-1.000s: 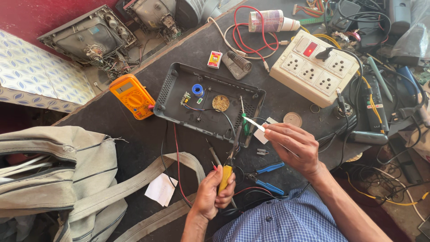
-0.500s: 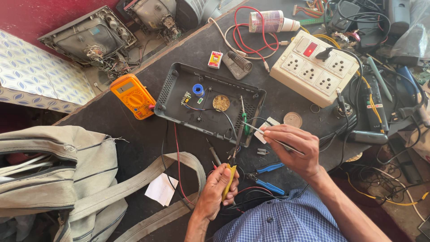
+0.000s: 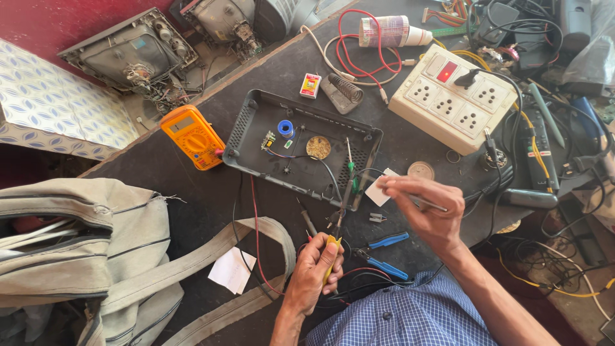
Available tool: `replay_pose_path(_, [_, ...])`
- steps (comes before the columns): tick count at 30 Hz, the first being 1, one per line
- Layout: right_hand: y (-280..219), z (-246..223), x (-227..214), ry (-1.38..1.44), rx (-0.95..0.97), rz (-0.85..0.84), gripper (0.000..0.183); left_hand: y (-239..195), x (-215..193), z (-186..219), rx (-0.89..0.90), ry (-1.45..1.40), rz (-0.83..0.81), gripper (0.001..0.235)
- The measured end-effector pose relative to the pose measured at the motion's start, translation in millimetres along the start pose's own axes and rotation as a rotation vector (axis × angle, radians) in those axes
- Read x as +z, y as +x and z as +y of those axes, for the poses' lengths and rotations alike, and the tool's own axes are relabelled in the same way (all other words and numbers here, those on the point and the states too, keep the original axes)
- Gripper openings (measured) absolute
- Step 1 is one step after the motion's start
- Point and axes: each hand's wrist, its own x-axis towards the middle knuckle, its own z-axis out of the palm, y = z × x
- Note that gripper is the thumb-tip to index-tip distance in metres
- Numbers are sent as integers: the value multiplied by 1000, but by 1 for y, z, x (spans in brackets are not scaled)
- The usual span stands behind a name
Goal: The person handles a small circuit board, connects it to a multimeter, and uses a soldering iron and screwdriver to work on the board. The person also uses tweezers to adjust components on the circuit board.
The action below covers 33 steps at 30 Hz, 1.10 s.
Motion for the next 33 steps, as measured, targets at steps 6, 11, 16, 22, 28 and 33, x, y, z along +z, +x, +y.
replay_pose_path(6, [-1,4,0,92,38,25,14,-2,0,0,-7,1,9,29])
replay_pose_path(11, [-1,4,-1,105,115,70,14,-2,2,-1,-33,-20,4,30])
replay_pose_path(16, [-4,6,-2,-2,26,1,10,-1,2,-1,-25,-23,-8,31])
replay_pose_path(22, [-4,9,-1,-49,23,42,11,3,-17,-23,-52,10,51,31])
replay_pose_path(28, [3,25,-16,-381,3,151,19,52,-99,-105,-47,-199,-106,37])
replay_pose_path(33, [8,43,-32,-599,-40,-1,25,101,-170,-168,167,-108,-49,47])
